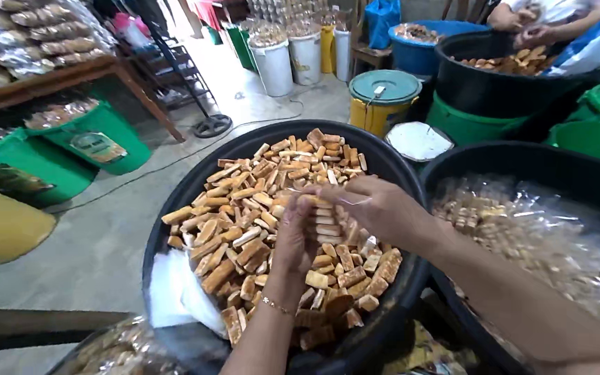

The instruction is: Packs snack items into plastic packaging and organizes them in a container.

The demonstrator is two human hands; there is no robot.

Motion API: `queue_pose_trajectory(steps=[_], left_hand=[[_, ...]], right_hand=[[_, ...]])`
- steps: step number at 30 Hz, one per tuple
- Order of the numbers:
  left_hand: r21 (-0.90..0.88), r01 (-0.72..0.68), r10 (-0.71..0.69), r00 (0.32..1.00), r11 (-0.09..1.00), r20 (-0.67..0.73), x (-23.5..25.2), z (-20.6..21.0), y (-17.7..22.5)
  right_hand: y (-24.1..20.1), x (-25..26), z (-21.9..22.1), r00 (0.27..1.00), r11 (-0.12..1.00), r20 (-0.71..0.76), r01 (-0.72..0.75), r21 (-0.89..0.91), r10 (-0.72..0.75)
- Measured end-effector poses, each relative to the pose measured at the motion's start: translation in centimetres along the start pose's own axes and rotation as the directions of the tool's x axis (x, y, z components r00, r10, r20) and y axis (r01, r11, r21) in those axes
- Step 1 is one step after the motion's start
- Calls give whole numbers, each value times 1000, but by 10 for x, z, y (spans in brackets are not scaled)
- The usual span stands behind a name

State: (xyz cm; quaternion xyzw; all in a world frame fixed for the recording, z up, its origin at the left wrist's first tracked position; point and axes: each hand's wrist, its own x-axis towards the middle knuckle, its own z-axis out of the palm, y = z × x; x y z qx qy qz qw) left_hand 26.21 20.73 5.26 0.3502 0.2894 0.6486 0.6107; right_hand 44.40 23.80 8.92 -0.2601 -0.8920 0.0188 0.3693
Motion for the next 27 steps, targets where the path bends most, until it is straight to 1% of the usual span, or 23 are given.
queue_pose_trajectory(steps=[1,2,3,4,5,6,7,8,9,10,11,13,15,16,17,18,19,20,21,22,24,25,27], left_hand=[[18,-31,32,998,999,-52,2,-3,3],[21,-64,66,992,998,-105,5,-7,8],[16,-106,107,979,994,-175,8,-10,14],[13,-146,145,959,989,-244,11,-12,20],[-3,-183,173,933,983,-316,14,-14,25],[-7,-203,187,911,979,-367,15,-14,28],[-7,-207,188,902,978,-387,17,-14,30],[-7,-198,180,905,980,-384,17,-14,30],[-13,-186,168,914,982,-369,17,-14,29],[-14,-170,154,922,985,-354,17,-14,28],[-13,-157,142,925,988,-353,17,-13,28],[-7,-137,125,923,991,-364,17,-13,27],[1,-112,104,924,994,-369,17,-14,25],[4,-98,93,927,995,-364,17,-14,24],[5,-86,82,931,996,-357,17,-13,23],[3,-76,73,937,997,-343,17,-12,24],[3,-73,70,943,997,-326,16,-11,24],[-3,-74,70,946,997,-318,15,-11,24],[-19,-78,68,948,997,-312,15,-11,23],[-36,-77,62,950,996,-306,15,-10,22],[-64,-68,48,958,996,-281,13,-7,18],[-83,-63,39,965,995,-260,12,-3,17],[-103,-45,23,978,994,-205,6,6,12]], right_hand=[[3,6,0,999,995,25,-27,91,25],[9,10,-1,995,976,23,-97,197,94],[20,14,0,982,940,-8,-180,291,191],[34,16,2,951,899,-26,-281,336,307],[49,16,5,914,868,0,-384,315,405],[63,13,10,873,841,101,-488,235,478],[77,8,19,820,825,253,-553,115,514],[87,2,29,728,818,440,-574,-28,526],[95,-3,40,614,830,601,-534,-161,512],[98,-8,49,530,851,692,-460,-251,491],[98,-11,53,485,868,735,-398,-296,473],[101,-14,53,502,903,756,-306,-300,421],[106,-17,51,530,929,766,-267,-257,364],[108,-20,48,559,934,752,-268,-235,349],[106,-22,43,617,933,703,-292,-212,353],[102,-26,37,698,926,613,-329,-183,369],[95,-29,32,796,917,464,-380,-116,389],[86,-32,28,887,914,239,-405,-6,394],[75,-33,26,920,915,-5,-389,109,392],[60,-32,20,895,904,-184,-365,224,406],[28,-32,8,817,888,-407,-252,385,408],[15,-33,7,790,899,-486,-179,400,373],[3,-32,13,750,946,-614,-50,320,247]])
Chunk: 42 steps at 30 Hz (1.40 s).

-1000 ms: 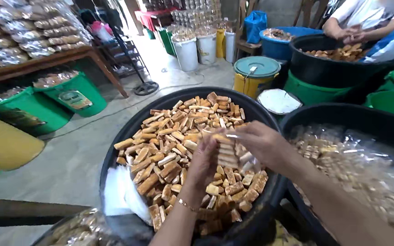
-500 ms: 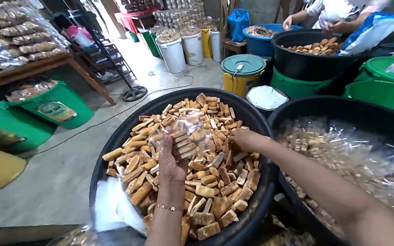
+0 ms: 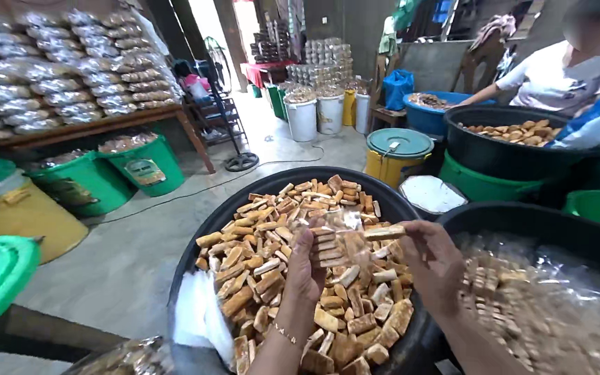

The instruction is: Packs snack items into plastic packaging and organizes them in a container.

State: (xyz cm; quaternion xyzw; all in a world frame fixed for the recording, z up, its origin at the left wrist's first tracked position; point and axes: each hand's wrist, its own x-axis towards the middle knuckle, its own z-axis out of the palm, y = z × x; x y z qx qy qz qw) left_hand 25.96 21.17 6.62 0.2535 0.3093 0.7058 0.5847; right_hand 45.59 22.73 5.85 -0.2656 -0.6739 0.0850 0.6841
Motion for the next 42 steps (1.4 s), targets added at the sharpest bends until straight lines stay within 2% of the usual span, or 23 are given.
queue_pose_trajectory(steps=[3,5,11,14,18,20,23,24,26,28,29,31,32,33,36,37,39,42], left_hand=[[-10,52,-51,991,999,121,-18,11,-9],[-28,83,-76,979,996,191,-25,13,-13],[-71,13,11,944,997,329,-17,1,-12],[-72,-54,75,946,996,316,-20,5,-9],[-111,-2,33,958,994,284,-24,9,-9],[-105,14,16,961,994,276,-24,9,-9],[-55,-20,38,937,998,348,-25,7,-11],[-31,-45,53,938,999,343,-26,8,-10],[45,-101,86,960,994,266,-25,11,-6],[118,-135,108,971,984,215,-21,13,-1],[151,-135,102,972,979,213,-20,13,0],[206,-96,48,973,974,225,-20,13,-2],[242,-77,14,967,967,253,-21,11,-4],[288,-72,-14,958,955,287,-20,10,-5],[453,-126,-52,931,882,361,-19,7,-1],[487,-183,-44,907,854,419,-19,5,2],[538,-344,-36,818,770,574,-21,3,5],[585,-616,-103,637,527,764,-25,14,-1]], right_hand=[[5,0,16,980,983,-85,173,-67,-178],[7,4,23,967,968,-74,238,-82,-244],[5,2,22,957,946,119,280,-162,-263],[-3,-2,12,959,954,127,269,-133,-253],[-8,-7,6,950,936,117,305,-176,-288],[-8,-8,5,943,926,181,316,-207,-281],[-12,-5,3,916,918,336,310,-247,-219],[-14,-4,0,904,934,395,269,-236,-160],[-18,-2,-14,876,982,482,91,-167,1],[-17,0,-25,813,989,566,-142,-33,136],[-16,0,-29,747,963,638,-268,32,186],[-16,-4,-30,569,853,789,-509,116,232],[-15,-8,-28,505,788,831,-599,143,233],[-14,-11,-26,476,736,850,-655,174,223],[-7,-17,-35,447,648,864,-733,206,231],[-6,-16,-41,407,608,879,-772,186,249],[-7,-13,-53,314,594,913,-798,104,262],[-24,-5,-65,203,700,924,-708,-89,323]])
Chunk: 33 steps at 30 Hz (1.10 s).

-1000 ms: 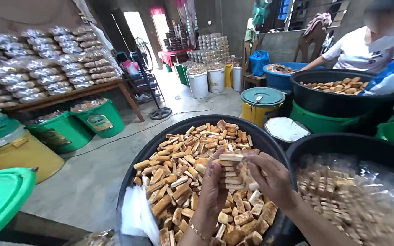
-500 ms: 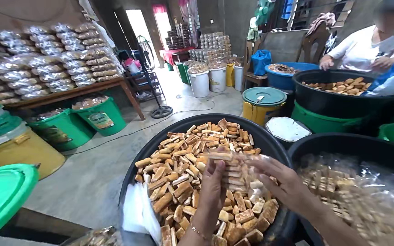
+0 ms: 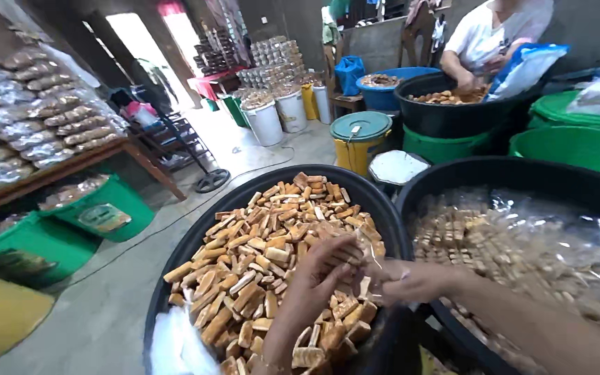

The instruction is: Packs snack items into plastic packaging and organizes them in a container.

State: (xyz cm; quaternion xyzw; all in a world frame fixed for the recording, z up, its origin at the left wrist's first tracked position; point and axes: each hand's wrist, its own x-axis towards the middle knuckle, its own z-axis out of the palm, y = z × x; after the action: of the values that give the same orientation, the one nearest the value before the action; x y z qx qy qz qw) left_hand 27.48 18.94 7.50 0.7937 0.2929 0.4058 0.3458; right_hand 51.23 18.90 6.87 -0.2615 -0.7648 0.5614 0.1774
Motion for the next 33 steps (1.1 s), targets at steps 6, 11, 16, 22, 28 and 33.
queue_pose_trajectory(steps=[6,11,16,22,28,33], left_hand=[[104,10,-15,999,995,48,-1,7,16],[192,57,-45,997,980,-66,-12,15,11],[316,-18,52,994,949,-101,12,22,5],[0,-13,13,992,1000,125,35,72,18],[104,155,-179,944,982,277,-6,34,8],[13,184,-180,944,983,276,-20,37,25]], right_hand=[[-10,-26,-4,998,963,7,68,-260,-69],[0,-39,17,986,984,-132,82,-158,-104],[-3,-60,-7,869,908,-438,354,227,-229],[8,-116,-36,685,802,-661,559,209,-305],[87,-194,-9,654,920,-723,-387,-68,222],[155,-164,1,626,657,-360,-752,-47,691]])
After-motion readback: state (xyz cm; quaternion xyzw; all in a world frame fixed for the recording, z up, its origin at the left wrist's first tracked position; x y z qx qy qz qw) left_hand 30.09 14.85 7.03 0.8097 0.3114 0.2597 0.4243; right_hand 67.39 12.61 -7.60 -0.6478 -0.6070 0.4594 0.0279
